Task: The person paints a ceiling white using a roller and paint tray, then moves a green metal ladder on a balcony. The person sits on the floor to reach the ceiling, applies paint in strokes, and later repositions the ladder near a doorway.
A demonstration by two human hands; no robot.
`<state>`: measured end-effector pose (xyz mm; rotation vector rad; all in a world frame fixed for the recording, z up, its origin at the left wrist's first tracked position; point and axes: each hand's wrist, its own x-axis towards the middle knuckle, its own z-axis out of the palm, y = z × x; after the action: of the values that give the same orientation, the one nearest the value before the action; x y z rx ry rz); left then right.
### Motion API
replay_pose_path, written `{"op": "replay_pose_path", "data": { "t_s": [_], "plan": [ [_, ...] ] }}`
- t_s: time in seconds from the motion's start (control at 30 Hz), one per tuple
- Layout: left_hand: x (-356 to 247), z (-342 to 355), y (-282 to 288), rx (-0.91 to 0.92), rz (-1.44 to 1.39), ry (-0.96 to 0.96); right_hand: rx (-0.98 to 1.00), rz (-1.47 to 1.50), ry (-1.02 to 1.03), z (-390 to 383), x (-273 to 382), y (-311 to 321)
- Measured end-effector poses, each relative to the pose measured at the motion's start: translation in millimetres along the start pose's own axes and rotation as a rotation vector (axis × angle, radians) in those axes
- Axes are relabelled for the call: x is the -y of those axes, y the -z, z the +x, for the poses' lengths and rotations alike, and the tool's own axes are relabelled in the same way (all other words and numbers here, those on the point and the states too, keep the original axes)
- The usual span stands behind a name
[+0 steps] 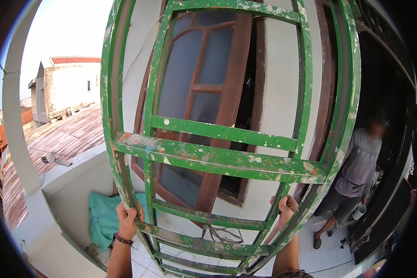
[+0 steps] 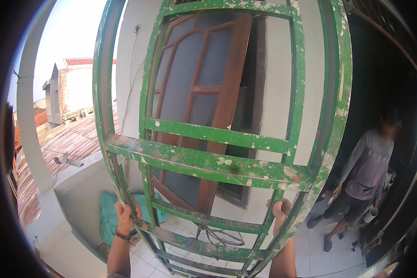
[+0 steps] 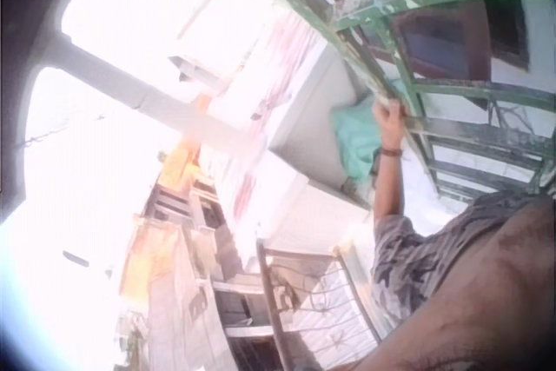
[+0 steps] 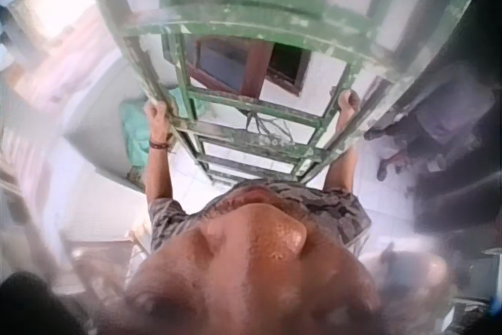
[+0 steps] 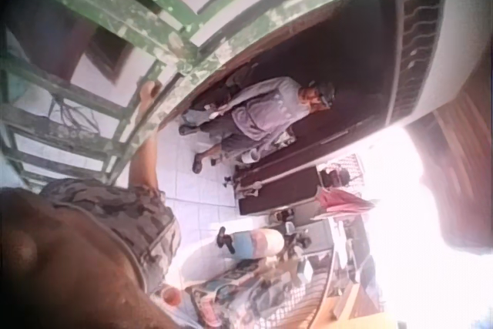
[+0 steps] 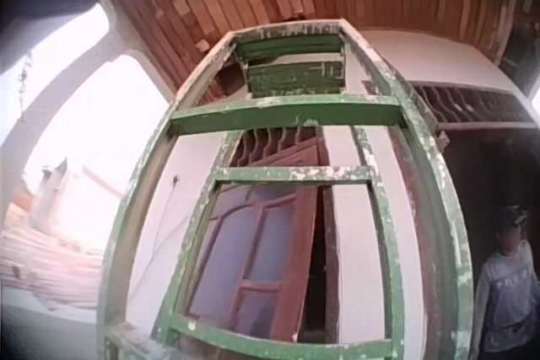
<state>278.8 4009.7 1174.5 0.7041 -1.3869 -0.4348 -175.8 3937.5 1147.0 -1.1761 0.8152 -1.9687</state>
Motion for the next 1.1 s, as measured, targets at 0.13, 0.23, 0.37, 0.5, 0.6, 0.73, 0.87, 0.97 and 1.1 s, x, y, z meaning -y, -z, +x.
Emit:
{"op": "replay_pose_path", "data": {
  "t_s": [0.13,0.23,0.37,0.5,0.6,0.73,0.87,0.97,1.1],
  "plan": [
    [19,16,-9,0.023,-0.080,0.003,-0.073,-0.039,0.038,1,-4,3],
    [38,39,4,0.084,-0.139,-0.002,-0.093,-0.052,0.006,-1,8,-14],
    [60,59,39,0.114,-0.206,0.013,-0.035,-0.134,0.002,5,17,-54],
    [75,33,20,0.156,-0.221,-0.037,-0.033,-0.174,0.006,-10,4,-16],
    [75,34,4,0.103,-0.290,-0.001,-0.042,-0.181,0.039,-14,9,-10],
    [83,46,16,0.118,-0.291,0.024,-0.067,-0.178,0.024,-17,5,-29],
    [96,53,20,0.144,-0.305,0.025,-0.176,-0.147,0.013,-17,-3,-35],
    [100,66,23,0.170,-0.308,0.012,-0.193,-0.152,0.014,-17,-5,-39],
    [110,63,22,0.145,-0.320,0.025,-0.200,-0.140,-0.013,-20,-5,-42]
  ]
}}
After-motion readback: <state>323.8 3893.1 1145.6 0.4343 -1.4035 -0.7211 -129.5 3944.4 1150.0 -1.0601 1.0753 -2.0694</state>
